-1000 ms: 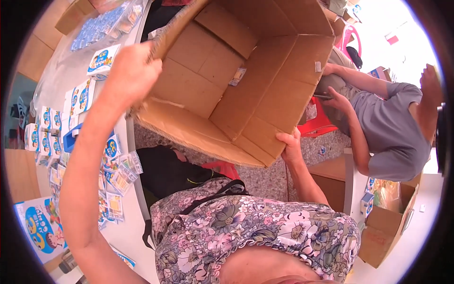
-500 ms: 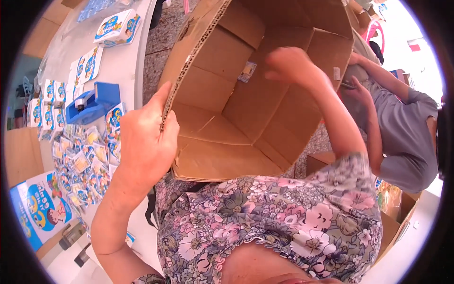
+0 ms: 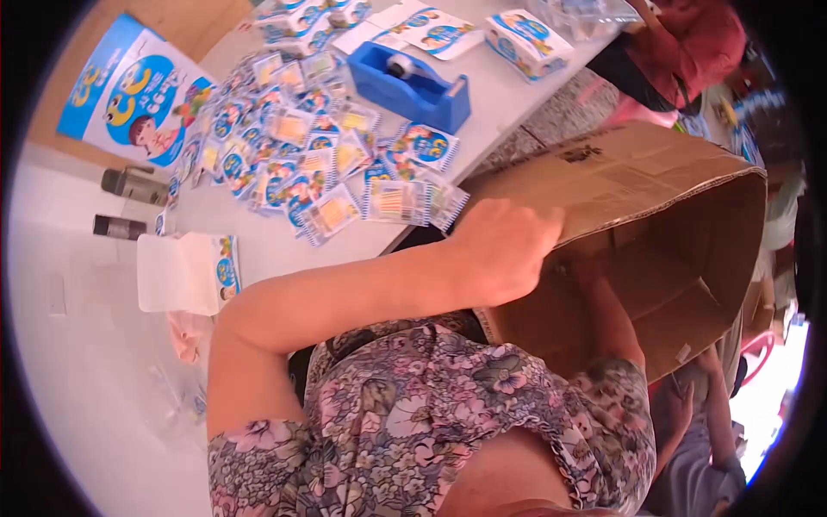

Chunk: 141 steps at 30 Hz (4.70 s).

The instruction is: Packing individual product sachets into retail boxes and then into a large cardboard shipping carton.

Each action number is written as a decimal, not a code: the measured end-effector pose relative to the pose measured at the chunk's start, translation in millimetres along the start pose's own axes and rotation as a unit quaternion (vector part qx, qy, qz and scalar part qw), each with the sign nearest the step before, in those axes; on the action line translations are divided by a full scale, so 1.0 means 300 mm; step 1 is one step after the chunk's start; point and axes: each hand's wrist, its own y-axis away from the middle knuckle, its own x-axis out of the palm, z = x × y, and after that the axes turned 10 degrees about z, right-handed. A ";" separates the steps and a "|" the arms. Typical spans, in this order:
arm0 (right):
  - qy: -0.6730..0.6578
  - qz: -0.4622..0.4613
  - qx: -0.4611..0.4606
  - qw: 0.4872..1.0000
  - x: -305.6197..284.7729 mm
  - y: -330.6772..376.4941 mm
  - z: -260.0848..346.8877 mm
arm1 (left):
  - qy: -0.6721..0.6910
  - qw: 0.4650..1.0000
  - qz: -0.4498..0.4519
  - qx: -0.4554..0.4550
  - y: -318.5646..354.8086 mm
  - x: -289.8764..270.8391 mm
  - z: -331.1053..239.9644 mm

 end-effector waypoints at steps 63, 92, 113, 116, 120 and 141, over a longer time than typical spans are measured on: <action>-0.786 -0.304 -0.013 0.539 -0.316 -0.523 0.276 | 0.103 0.988 0.100 -0.052 0.202 0.370 0.461; -0.661 -0.432 0.289 0.541 0.058 0.310 0.016 | 0.374 0.927 0.023 0.019 0.365 -0.003 0.228; -0.313 -0.421 -0.228 0.820 -1.002 -0.212 0.939 | -0.113 0.783 -0.607 0.069 0.770 -0.696 0.074; -0.335 -0.430 -0.222 0.808 -0.914 -0.201 0.953 | -0.134 0.762 -0.630 0.064 0.820 -0.713 0.089; -0.406 -0.426 -0.143 0.795 -0.817 -0.156 0.897 | -0.129 0.749 -0.647 0.061 0.846 -0.712 0.137; -0.513 -0.166 -0.011 0.842 0.257 0.192 0.512 | -0.133 0.740 -0.657 0.061 0.753 -0.715 0.333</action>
